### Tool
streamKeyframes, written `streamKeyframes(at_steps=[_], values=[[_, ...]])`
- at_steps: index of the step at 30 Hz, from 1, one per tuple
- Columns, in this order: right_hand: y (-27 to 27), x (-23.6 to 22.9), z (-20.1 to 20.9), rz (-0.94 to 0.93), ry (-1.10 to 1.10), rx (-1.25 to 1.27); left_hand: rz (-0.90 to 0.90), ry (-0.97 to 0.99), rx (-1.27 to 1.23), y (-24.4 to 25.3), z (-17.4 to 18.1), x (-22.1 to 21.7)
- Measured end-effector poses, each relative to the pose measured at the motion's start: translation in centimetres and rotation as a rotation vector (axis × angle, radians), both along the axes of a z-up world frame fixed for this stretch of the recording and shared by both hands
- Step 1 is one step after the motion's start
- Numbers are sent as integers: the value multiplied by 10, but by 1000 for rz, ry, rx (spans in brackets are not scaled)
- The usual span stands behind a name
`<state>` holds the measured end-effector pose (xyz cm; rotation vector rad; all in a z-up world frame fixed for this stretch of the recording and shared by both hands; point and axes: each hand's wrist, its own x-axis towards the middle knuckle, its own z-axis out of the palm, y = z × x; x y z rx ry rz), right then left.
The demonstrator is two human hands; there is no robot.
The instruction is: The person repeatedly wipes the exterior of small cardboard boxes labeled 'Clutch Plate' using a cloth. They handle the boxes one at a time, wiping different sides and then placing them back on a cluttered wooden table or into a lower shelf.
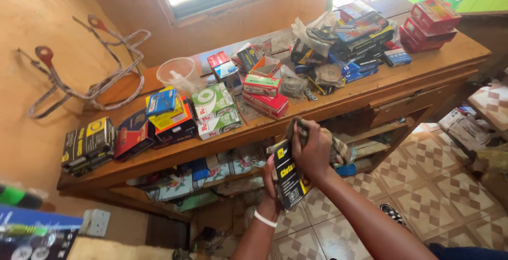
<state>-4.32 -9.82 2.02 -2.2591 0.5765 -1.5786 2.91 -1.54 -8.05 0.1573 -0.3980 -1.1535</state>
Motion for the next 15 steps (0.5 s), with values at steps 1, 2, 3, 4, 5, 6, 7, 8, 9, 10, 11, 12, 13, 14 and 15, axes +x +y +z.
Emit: streamKeyframes(at_steps=[1,2,3,4,5,6,7,8,9,10,11,12,13,14,15], values=[[3,2,-3,-26,-15,-34,21,-9,2,-1,1,-1],[6,6,-4,-56,-35,-66,36,-20,-12,-2,6,0],[25,2,-11,53,10,-28,60,-64,-33,-2,14,2],[47,-6,-17,159,53,6,75,-89,-50,-2,23,4],[58,-13,-20,302,73,-86,93,-114,-68,-2,30,4],[66,-17,-22,444,97,-174,111,-115,-72,1,35,3],[63,-19,-22,469,131,-207,128,-110,-68,4,39,1],[53,-22,-22,494,163,-242,156,-112,-67,5,42,-1],[43,-26,-21,519,195,-277,174,-112,-72,6,45,-1],[31,-27,-20,484,197,-266,182,-106,-80,6,50,2],[18,-28,-19,450,198,-255,185,-96,-89,8,56,5],[1,-30,-17,374,252,-200,179,-74,-100,11,60,5],[-16,-33,-15,298,306,-146,158,-42,-101,13,66,7],[-28,-40,-14,259,264,-82,132,1,-99,18,69,7],[-34,-44,-13,219,223,-17,128,8,-110,20,73,6]])
